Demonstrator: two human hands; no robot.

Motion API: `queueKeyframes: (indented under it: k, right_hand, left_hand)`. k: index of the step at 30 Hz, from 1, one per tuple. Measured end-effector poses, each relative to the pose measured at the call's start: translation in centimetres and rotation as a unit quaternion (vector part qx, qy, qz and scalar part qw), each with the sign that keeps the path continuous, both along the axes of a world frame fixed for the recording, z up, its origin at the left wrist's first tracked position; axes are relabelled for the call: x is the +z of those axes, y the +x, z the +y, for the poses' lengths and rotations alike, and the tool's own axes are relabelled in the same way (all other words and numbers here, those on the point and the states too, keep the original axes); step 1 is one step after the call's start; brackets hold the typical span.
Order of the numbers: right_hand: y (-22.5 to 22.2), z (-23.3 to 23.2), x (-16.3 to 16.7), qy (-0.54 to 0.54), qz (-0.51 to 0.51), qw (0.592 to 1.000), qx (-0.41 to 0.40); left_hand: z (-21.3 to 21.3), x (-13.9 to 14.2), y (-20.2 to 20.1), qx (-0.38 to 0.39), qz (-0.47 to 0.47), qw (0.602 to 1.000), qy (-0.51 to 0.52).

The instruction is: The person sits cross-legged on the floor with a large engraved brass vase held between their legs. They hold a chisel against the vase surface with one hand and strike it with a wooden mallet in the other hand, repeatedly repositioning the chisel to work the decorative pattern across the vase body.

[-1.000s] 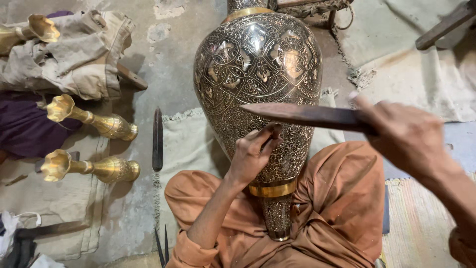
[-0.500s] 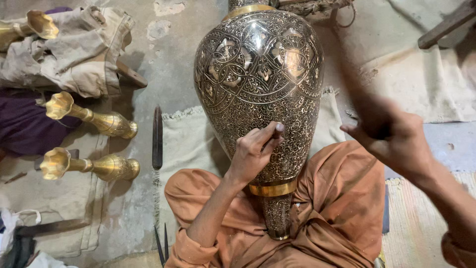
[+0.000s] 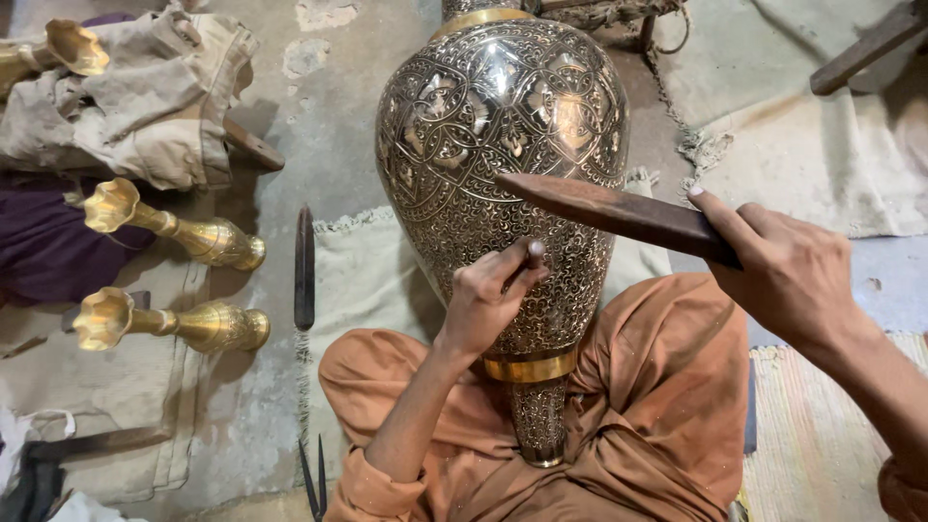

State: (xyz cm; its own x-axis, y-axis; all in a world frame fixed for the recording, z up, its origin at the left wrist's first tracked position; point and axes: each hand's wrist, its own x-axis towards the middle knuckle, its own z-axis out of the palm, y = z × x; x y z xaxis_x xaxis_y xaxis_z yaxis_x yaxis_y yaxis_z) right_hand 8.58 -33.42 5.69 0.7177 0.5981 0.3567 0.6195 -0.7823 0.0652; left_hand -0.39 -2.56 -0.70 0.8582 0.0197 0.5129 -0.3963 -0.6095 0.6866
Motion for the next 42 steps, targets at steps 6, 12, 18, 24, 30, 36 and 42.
queueKeyframes:
  k: [6,12,18,24,30,36,42]
  right_hand:
    - [1.4,0.4,2.3,-0.094,-0.079,0.992,-0.027]
    - [1.2,0.8,2.2,0.234,0.063,0.967,0.08]
    - [1.5,0.4,3.3,-0.089,0.016,0.996,0.021]
    - [1.0,1.9,4.8,0.193,0.051,0.974,0.107]
    - [1.2,1.9,4.9,0.074,-0.063,0.992,0.082]
    - [1.5,2.2,4.3,-0.073,-0.019,0.994,0.075]
    - [1.5,1.1,5.0,0.191,-0.01,0.973,0.13]
  left_hand:
    - [-0.1,0.2,0.0,0.006,-0.014,1.0,-0.012]
    - [-0.1,-0.7,-0.3,0.022,-0.008,1.0,0.011]
    - [0.0,-1.4,0.0,-0.003,-0.006,1.0,-0.022]
    - [-0.3,-1.0,-0.2,0.006,0.013,0.999,-0.049]
    - [-0.3,-0.4,-0.4,0.016,-0.012,0.999,-0.04]
    - [-0.4,-0.5,-0.2,-0.001,0.019,0.998,-0.06]
    - [-0.4,-0.7,-0.3,0.021,0.009,0.999,-0.045]
